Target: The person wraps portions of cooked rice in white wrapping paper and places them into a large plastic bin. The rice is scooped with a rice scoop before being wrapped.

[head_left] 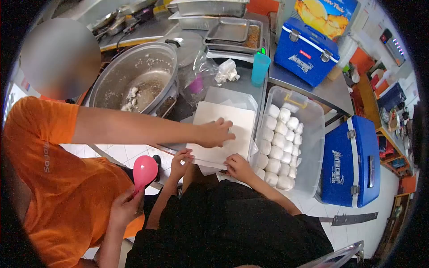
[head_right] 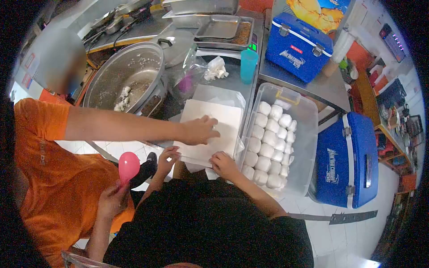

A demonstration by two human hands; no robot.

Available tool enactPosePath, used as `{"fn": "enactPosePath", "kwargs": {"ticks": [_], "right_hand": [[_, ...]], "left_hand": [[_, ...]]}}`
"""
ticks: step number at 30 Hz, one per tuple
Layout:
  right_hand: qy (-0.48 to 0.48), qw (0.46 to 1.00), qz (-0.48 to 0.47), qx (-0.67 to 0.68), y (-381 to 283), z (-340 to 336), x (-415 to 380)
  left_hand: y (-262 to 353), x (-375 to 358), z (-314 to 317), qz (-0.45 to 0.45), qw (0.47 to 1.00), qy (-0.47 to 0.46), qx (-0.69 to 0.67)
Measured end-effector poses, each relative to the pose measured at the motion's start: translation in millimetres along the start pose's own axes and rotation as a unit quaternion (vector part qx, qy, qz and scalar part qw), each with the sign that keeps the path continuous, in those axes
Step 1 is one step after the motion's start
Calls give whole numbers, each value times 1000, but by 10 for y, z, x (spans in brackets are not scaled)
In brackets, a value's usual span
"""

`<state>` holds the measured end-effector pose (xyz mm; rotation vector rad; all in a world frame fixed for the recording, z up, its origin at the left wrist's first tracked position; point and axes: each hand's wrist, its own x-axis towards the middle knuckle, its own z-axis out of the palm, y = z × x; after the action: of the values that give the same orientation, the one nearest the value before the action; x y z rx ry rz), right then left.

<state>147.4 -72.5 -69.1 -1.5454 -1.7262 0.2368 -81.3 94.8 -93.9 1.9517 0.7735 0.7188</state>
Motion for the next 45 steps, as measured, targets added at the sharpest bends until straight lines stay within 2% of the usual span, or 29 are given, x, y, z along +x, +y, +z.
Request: {"fn": "enactPosePath", "kwargs": {"ticks": [6,8,9,11,12,13,15,17,18,19,21,22,23,24,25,26,27,28,29,31,32,34,35,37,38,40,42,44,45], "right_hand": [[16,1000,14,1,-54,-102,63],[34,999,20,-19,-107,-184,124],[25,999,46,-11,-112,-232,180],[20,997,74,-6,-72,-308,330],[67,994,84,-5,-43,-338,424],[113,989,95,-5,1,-377,517],[126,982,139,24,146,-433,675],[118,956,252,95,344,-436,739],[73,945,306,89,386,-463,759],[70,945,309,88,496,-403,717],[145,957,250,31,637,-292,668],[143,957,252,29,704,-289,589],[132,934,330,40,569,-406,609],[119,904,408,52,471,-465,579],[117,901,413,53,448,-468,498],[149,925,349,-26,439,-484,404],[178,937,283,-103,398,-492,282],[127,941,295,-104,327,-530,163],[128,940,298,-104,256,-543,93],[44,940,324,-96,156,-553,-4],[44,940,324,-97,148,-535,-33],[65,929,351,94,209,-491,-52],[67,929,351,93,287,-445,-60],[171,921,280,208,438,-343,-55],[174,921,279,207,466,-374,53],[175,888,362,222,566,-475,399],[153,903,390,94,809,-467,720],[225,918,324,49,1066,-411,977],[228,917,324,51,1051,-486,1060]], "left_hand": [[242,93,-86,11,999,18,47],[410,171,-122,39,989,52,133],[461,224,-126,40,989,51,131],[521,400,-111,61,981,104,150],[505,544,-62,94,985,127,69],[462,675,-31,95,985,125,66],[411,906,14,-84,992,81,-48],[363,1091,105,-95,991,77,-55],[279,1168,163,-95,994,56,21],[208,1202,206,-95,990,35,98],[208,1200,237,-110,987,17,115],[209,1199,253,-120,984,0,135],[221,1179,269,-123,984,-3,133],[245,1109,277,-37,972,73,221],[280,1037,283,51,939,147,305],[350,969,292,50,940,144,304],[447,855,295,82,945,70,310],[545,781,316,114,943,-1,314],[653,737,372,115,943,-4,313],[847,664,526,219,914,-155,303],[891,638,579,219,914,-155,303],[947,639,658,156,919,-194,305],[945,644,672,158,919,-194,304],[931,637,694,157,908,-191,337],[936,648,690,160,908,-191,338],[951,664,661,165,905,-195,340],[980,713,630,173,903,-199,339],[1007,766,621,180,901,-202,338],[1021,803,613,180,909,-205,316]]}}
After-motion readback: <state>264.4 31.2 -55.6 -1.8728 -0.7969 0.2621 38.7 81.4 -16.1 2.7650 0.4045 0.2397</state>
